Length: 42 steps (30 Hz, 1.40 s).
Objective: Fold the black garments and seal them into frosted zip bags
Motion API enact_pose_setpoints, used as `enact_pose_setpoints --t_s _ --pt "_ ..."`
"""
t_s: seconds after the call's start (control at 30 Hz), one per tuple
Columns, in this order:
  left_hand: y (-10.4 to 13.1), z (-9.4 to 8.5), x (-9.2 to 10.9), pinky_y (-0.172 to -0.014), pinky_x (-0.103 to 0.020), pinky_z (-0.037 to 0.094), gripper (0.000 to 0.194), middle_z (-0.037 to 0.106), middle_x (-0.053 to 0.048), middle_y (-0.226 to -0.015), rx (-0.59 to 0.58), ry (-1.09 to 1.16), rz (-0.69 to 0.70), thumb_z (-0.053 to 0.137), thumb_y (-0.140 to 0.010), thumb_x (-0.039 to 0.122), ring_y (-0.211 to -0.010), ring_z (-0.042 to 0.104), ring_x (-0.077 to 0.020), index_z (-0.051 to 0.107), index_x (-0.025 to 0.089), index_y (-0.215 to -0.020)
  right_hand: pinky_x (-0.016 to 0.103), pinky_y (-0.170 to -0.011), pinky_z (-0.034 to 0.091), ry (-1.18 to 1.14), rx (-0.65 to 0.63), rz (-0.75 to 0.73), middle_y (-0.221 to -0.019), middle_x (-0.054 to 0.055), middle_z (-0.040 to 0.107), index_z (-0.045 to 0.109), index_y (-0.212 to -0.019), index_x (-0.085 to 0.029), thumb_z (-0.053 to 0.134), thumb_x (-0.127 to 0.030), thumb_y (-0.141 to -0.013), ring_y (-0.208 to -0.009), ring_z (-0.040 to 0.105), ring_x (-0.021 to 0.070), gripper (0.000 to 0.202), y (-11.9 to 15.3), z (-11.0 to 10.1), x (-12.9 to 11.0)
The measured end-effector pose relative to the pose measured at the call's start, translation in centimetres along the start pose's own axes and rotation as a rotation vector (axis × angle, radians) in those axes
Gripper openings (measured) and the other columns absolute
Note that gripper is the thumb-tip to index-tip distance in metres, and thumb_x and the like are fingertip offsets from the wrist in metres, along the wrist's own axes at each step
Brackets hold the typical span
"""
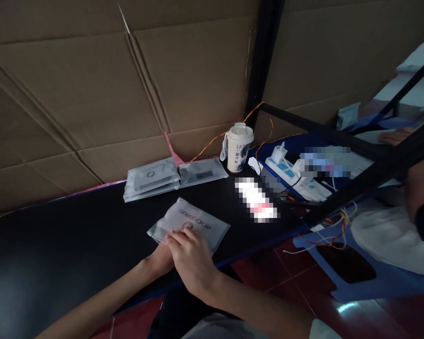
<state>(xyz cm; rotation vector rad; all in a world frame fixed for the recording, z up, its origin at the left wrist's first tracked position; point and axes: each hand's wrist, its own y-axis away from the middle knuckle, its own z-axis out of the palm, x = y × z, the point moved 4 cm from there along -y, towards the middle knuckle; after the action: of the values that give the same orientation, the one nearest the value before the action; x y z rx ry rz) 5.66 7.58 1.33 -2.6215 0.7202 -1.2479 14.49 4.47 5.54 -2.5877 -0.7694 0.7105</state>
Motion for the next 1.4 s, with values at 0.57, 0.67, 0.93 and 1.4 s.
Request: enact_pose_setpoints --t_s 0.57,0.67,0.93,1.4 --pt "2.4 -7.2 -1.9 -0.084 -0.041 0.056 0.042 0.061 -0.010 -0.118 0.187 0.400 -0.524 0.062 -0.084 0.041 -0.107 0.063 -0.0261 0.052 0.020 -0.120 0.028 -0.075 0.055 0.010 0.033 0.210 -0.090 0.003 0.076 0.073 -0.100 -0.019 0.053 -0.013 -0.091 -0.082 0.070 0.0184 0.023 -2.4 -3.5 1.3" --pt "1.6 -5.7 -2.3 -0.081 -0.037 0.057 0.043 0.066 -0.009 -0.109 0.040 0.793 -0.764 0.059 -0.085 0.047 -0.096 0.067 -0.0229 0.054 0.018 -0.116 0.029 -0.070 0.055 0.029 -0.049 0.235 -0.089 0.004 0.075 0.071 -0.101 -0.019 0.056 -0.015 -0.089 -0.081 0.069 0.0201 0.019 -1.9 -2.8 0.0" --pt "0.1 -4.7 -3.6 -0.062 -0.026 0.056 0.037 0.069 -0.004 -0.084 -0.042 0.842 -0.778 0.066 -0.081 0.044 -0.070 0.068 -0.0161 0.060 0.016 -0.103 0.030 -0.081 0.052 -0.346 -0.203 0.143 -0.103 0.005 0.072 0.065 -0.112 -0.021 0.057 -0.039 -0.091 -0.092 0.067 0.0187 0.029 -3.5 -1.9 2.1" --pt "-1.4 -4.0 -3.0 -0.055 -0.026 0.054 0.053 0.067 -0.005 -0.075 -0.104 0.810 -0.749 0.054 -0.083 0.060 -0.060 0.067 -0.0160 0.060 0.012 -0.104 0.024 -0.069 0.044 -0.575 -0.320 0.053 -0.082 0.002 0.071 0.072 -0.083 -0.019 0.059 -0.027 -0.089 -0.076 0.064 0.0139 0.016 -8.3 2.3 8.5"
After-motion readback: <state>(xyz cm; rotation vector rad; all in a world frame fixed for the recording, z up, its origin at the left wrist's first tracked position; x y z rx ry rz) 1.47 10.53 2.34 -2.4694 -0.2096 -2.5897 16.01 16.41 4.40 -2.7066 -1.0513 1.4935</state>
